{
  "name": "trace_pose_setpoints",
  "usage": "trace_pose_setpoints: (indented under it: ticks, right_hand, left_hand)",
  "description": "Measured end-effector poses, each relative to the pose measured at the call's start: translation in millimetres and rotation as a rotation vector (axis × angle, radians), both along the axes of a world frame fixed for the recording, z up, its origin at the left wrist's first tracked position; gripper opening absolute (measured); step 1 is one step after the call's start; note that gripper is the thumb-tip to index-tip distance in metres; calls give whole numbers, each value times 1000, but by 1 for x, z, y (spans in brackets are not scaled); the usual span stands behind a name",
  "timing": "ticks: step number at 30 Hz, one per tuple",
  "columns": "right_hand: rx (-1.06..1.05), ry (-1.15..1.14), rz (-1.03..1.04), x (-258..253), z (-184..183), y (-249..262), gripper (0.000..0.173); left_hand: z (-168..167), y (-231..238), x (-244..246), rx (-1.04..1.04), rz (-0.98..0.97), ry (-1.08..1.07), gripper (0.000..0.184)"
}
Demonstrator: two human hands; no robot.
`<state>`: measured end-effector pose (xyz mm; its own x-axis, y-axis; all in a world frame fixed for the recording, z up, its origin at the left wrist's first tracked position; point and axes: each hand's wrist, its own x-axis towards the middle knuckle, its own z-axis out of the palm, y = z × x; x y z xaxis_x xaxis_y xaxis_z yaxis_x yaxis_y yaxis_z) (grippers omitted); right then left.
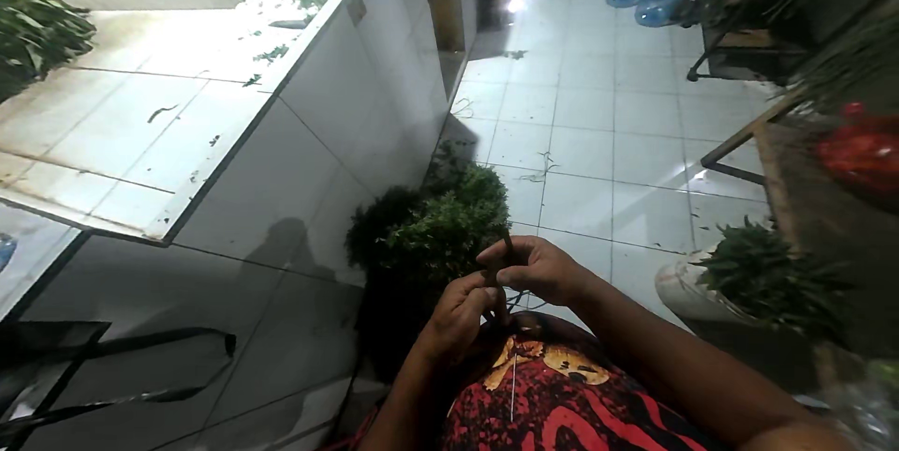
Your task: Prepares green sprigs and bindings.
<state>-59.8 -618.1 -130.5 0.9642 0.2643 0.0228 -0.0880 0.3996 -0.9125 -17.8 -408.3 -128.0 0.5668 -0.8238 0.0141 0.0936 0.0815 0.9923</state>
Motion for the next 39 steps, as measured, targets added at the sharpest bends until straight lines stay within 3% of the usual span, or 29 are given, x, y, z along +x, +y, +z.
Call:
trace_pose_setpoints:
  ticks: [14,17,20,22,24,26,29,34,36,39]
  right_hand:
    - [83,-28,13,1,-13,0,12]
    - [-24,-84,-106,1,-13,0,12]
    - [-152,-147,-346,1,-10,1,12]
    - [-204,-189,-452,1,-11,1,13]
    - [-215,-215,-466,-2,-13,3,13]
    - [-222,-250,-416,-6,-14,6,13]
    - [-253,-280,-331,-13,-18,11,14]
    - [-315,-293,-274,-23,-20,10,13]
    - [-343,-323,-314,-27,-20,10,13]
    - [-410,-406,-337,-30,-16,7,11]
  left_hand:
    - [-2,-1,0,-50,-61,76,31]
    - [0,-1,-4,53,162,-148,19]
    - [0,-2,-8,310,537,-446,26]
    - [7,-3,-11,315,582,-299,27]
    - [14,-4,-13,190,393,94,44]
    - [12,-9,-14,80,300,384,48]
    - [8,-14,-12,-17,347,508,42]
    - [11,-14,-8,39,389,346,26]
    - [12,-13,-3,152,331,135,23]
    - [19,-4,11,444,93,-320,28]
